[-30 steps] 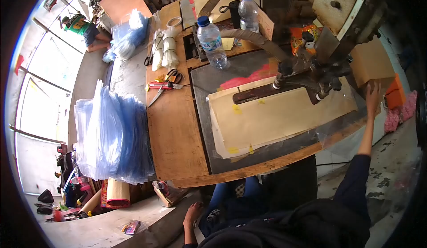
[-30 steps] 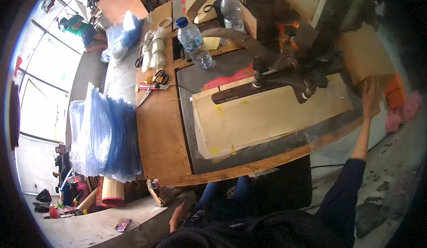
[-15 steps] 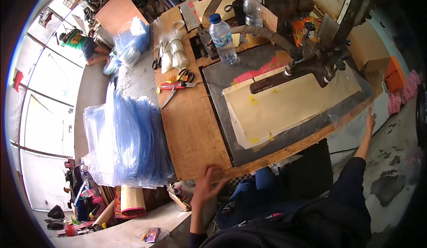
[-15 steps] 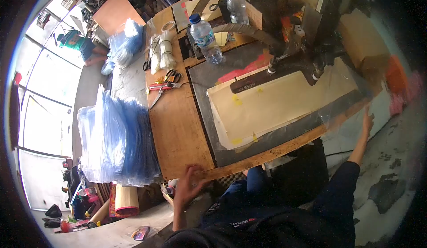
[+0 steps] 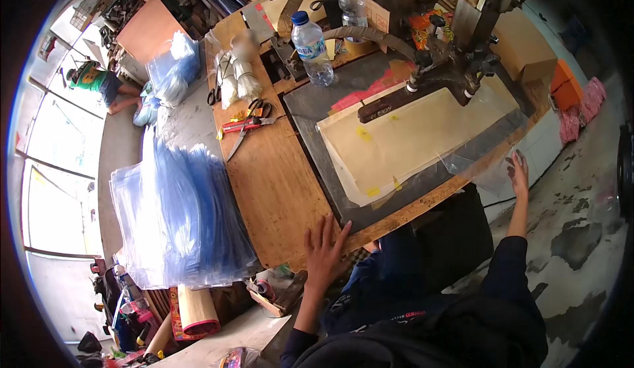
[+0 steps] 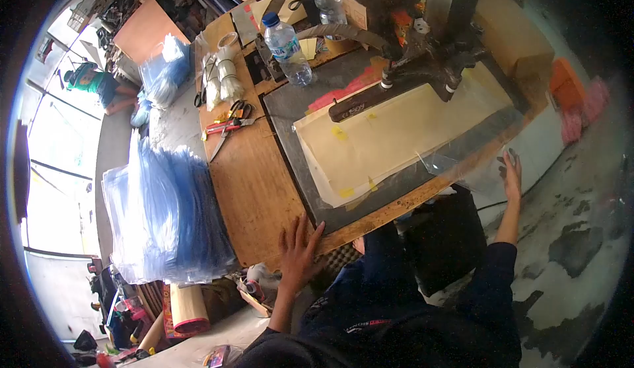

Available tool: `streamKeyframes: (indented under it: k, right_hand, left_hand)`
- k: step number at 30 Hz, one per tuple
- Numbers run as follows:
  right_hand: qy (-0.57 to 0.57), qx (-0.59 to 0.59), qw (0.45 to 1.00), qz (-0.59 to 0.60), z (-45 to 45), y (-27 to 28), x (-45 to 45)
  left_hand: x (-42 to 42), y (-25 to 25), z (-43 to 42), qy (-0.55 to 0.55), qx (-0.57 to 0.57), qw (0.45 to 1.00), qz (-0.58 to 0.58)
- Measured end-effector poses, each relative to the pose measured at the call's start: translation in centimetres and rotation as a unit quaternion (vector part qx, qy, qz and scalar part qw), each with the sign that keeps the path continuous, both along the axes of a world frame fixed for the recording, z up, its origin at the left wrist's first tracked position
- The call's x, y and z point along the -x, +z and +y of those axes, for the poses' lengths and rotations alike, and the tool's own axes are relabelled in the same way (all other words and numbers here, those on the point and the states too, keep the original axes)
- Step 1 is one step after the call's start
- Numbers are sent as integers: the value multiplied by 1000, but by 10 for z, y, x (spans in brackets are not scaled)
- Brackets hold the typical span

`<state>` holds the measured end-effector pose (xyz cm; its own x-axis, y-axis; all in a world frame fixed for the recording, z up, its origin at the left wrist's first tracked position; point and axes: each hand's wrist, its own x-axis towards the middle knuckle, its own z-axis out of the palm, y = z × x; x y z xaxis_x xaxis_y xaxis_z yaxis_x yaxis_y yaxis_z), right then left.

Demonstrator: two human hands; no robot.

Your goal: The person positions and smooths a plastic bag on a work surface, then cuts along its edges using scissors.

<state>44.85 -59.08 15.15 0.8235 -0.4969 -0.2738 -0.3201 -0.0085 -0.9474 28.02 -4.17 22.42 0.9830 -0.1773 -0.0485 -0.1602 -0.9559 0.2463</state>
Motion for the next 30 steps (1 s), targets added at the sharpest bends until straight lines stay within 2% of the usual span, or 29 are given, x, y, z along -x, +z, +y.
streamKeyframes:
  k: [1, 3, 4, 5, 6, 7, 8, 9, 11, 12, 14, 19, 22, 23, 24, 25, 26, 27, 28, 29, 30]
  right_hand:
    - [-3, -2, 1000, 1, -1, 1, 3]
    - [25, 96, 995, -20, -6, 6, 6]
    - [19, 95, 995, -18, -5, 9, 7]
    - [50, 122, 991, -20, -3, 14, 5]
    - [78, 149, 985, -24, -1, 20, 1]
    - [68, 152, 986, -24, 6, 26, 0]
    - [94, 155, 984, -3, 16, 33, -4]
    - [120, 157, 980, 20, 20, 38, -5]
    - [118, 185, 976, -9, 15, 21, -16]
    - [128, 209, 969, -37, 13, 14, -19]
    - [118, 220, 967, -57, 19, 19, -19]
    - [122, 248, 959, -62, 26, 23, -17]
    - [146, 254, 956, 0, 34, 50, -13]
    - [159, 242, 955, 62, 39, 65, -13]
    - [171, 230, 950, 121, 41, 74, -15]
    - [172, 230, 950, 120, 37, 70, -18]
    - [198, 248, 946, 73, 31, 61, -19]
    - [223, 265, 938, 20, 28, 53, -27]
    - [224, 267, 937, 15, 27, 51, -32]
    - [205, 345, 916, -15, 28, 47, -33]
    - [183, 418, 889, -45, 29, 44, -37]
  left_hand:
    - [-6, 3, 8, -3, -2, 1000, 1]
    - [-29, 10, 38, -45, 177, 980, 81]
    - [-49, -6, 50, -15, 240, 970, 22]
    - [-82, 8, 48, 14, 304, 952, -37]
    - [-115, 30, 53, 23, 290, 955, -56]
    - [-159, 26, 61, -11, 239, 951, -197]
    - [-204, 32, 67, -11, 216, 942, -256]
    - [-254, 34, 71, 57, 261, 934, -236]
    - [-318, 49, 57, 114, 321, 891, -302]
    - [-347, 47, 52, 107, 326, 890, -301]
    - [-390, 30, 42, 213, 308, 859, -349]
    - [-393, 43, 19, 256, 298, 877, -278]
    - [-384, 34, 29, 268, 265, 868, -323]
    - [-370, 38, 34, 244, 301, 850, -358]
    - [-363, 29, 50, 212, 267, 840, -422]
    - [-347, 27, 65, 201, 370, 821, -385]
    - [-327, 32, 73, 213, 319, 819, -426]
    - [-303, 36, 84, 249, 354, 811, -393]
    - [-281, 38, 92, 251, 352, 799, -418]
    - [-258, 39, 101, 282, 449, 774, -347]
    - [-245, 29, 117, 313, 397, 774, -381]
